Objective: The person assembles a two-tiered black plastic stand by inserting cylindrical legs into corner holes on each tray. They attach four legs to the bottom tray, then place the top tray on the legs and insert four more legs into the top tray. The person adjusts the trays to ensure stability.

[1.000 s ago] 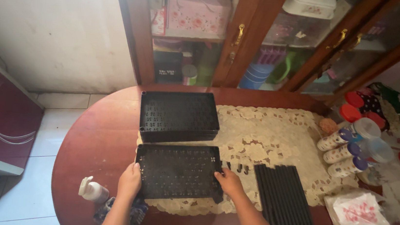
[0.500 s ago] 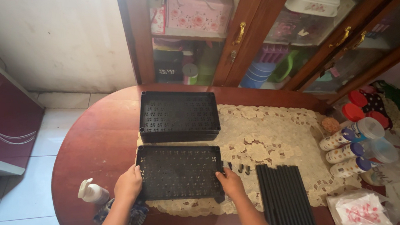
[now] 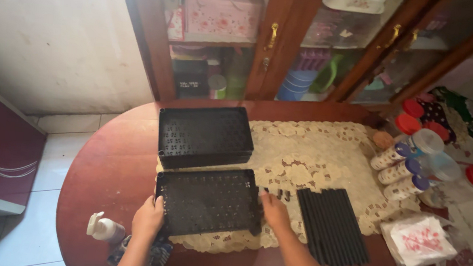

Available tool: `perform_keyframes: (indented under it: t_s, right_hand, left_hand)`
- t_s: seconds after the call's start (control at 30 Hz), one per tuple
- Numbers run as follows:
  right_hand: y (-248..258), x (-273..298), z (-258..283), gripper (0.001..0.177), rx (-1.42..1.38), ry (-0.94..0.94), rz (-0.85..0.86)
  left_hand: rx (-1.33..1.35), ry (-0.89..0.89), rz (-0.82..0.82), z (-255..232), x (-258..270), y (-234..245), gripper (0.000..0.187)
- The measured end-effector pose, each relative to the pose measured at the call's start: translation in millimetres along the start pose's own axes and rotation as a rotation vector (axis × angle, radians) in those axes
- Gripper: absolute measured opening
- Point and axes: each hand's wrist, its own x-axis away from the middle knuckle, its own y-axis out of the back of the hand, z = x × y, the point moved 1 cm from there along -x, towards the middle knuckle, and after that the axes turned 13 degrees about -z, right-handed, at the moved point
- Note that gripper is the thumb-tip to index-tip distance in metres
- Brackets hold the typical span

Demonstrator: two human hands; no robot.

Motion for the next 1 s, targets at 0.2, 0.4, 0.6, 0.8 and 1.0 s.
perform_keyframes:
  t_s: [0.2,0.4,0.6,0.8,1.0]
  right_hand:
    - [56,19,-35,0.038,0.348,-0.079,-0.267]
    - [97,51,-70,0.037,0.527,-0.132,-0.289]
    - [104,69,-80,0.044,0.629,-0.149,-0.165]
    - [96,73,-84,0.036,0.687,-0.088,-0.146]
    - [98,75,-80,0.036,0.617,-0.095,-0.147]
  left_hand:
    - [0.210,-0.026,-0.018,23,-4,-12,0.071]
    - [0.182,0.035,0.051,29,0,-9,0.078]
    - [0.148,0.011,0.041,41,1,-12,0.081]
    - [0.146,-0.018,0.037,52,6,-17,0.082]
    - [0.145,0.016,0.049,51,13,-12,0.081]
